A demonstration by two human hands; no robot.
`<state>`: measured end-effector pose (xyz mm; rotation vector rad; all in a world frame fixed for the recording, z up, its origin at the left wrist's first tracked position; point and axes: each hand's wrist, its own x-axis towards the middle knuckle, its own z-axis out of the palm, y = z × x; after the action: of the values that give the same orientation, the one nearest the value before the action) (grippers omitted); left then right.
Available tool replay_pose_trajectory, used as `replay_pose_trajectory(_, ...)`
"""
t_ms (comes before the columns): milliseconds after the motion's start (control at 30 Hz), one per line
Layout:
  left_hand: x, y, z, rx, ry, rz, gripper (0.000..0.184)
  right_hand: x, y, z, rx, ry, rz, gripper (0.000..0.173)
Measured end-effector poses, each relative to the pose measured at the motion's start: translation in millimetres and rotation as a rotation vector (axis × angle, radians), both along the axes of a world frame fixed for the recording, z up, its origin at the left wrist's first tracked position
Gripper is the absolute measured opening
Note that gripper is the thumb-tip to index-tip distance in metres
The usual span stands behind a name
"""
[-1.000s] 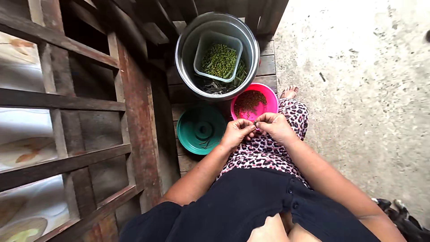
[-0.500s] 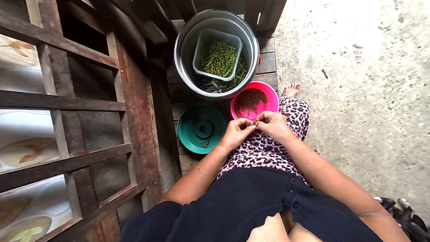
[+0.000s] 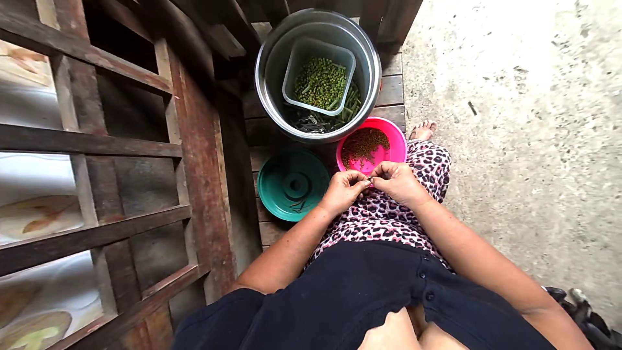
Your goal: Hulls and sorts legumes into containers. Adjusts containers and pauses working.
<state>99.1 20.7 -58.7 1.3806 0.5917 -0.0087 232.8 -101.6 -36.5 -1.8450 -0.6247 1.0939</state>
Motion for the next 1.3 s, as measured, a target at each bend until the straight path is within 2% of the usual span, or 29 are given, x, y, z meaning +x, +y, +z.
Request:
replay_pose_trajectory(167, 3, -5, 1, 0.087, 0.019, -0.023, 0.013, -1, 1, -5, 0.016, -0.045, -0.014, 0.01)
replay_pose_trajectory(233, 4, -7, 2, 0.068, 0.026, -0.012, 0.015, -1, 1, -7, 0.03, 0.005, -0.049, 0.012)
replay_pose_trajectory(367, 7, -7, 6, -0.219, 0.071, 0.069, 0.016, -2, -1, -8, 0.067, 0.193, -0.153, 0.016)
replay_pose_trajectory(467, 8, -4, 4, -0.311, 0.063, 0.084, 0.016, -1, -2, -10, 0.091, 0.282, -0.194, 0.017)
replay_pose_trajectory(567, 8, -3, 4, -0.281, 0.069, 0.09, 0.013, 0, -2, -10, 0.089, 0.305, -0.196, 0.017)
replay_pose_trajectory(700, 6, -3, 4, -0.253, 0.053, 0.148, 0.01, -2, 0, -10, 0.061, 0.233, -0.213, 0.016)
replay_pose_trajectory(833, 4, -4, 2, -0.151, 0.015, 0.113, 0.005, -3, 2, -11, 0.085, 0.141, -0.183, 0.012)
replay_pose_trajectory(933, 5, -2, 5, -0.236, 0.045, 0.112, 0.005, -5, 2, -10, 0.109, 0.1, -0.17, 0.014)
replay_pose_trajectory(1033, 5, 0, 13, -0.396, 0.091, 0.122, 0.009, -6, 0, -6, 0.101, 0.124, -0.173, 0.015)
replay_pose_trajectory(1100, 6, 1, 15, -0.429, 0.103, 0.127, 0.011, -6, -1, -9, 0.113, 0.149, -0.181, 0.015)
replay_pose_trajectory(1300, 5, 2, 15, -0.309, 0.107, 0.121, 0.007, -2, -1, -7, 0.102, 0.274, -0.19, 0.008)
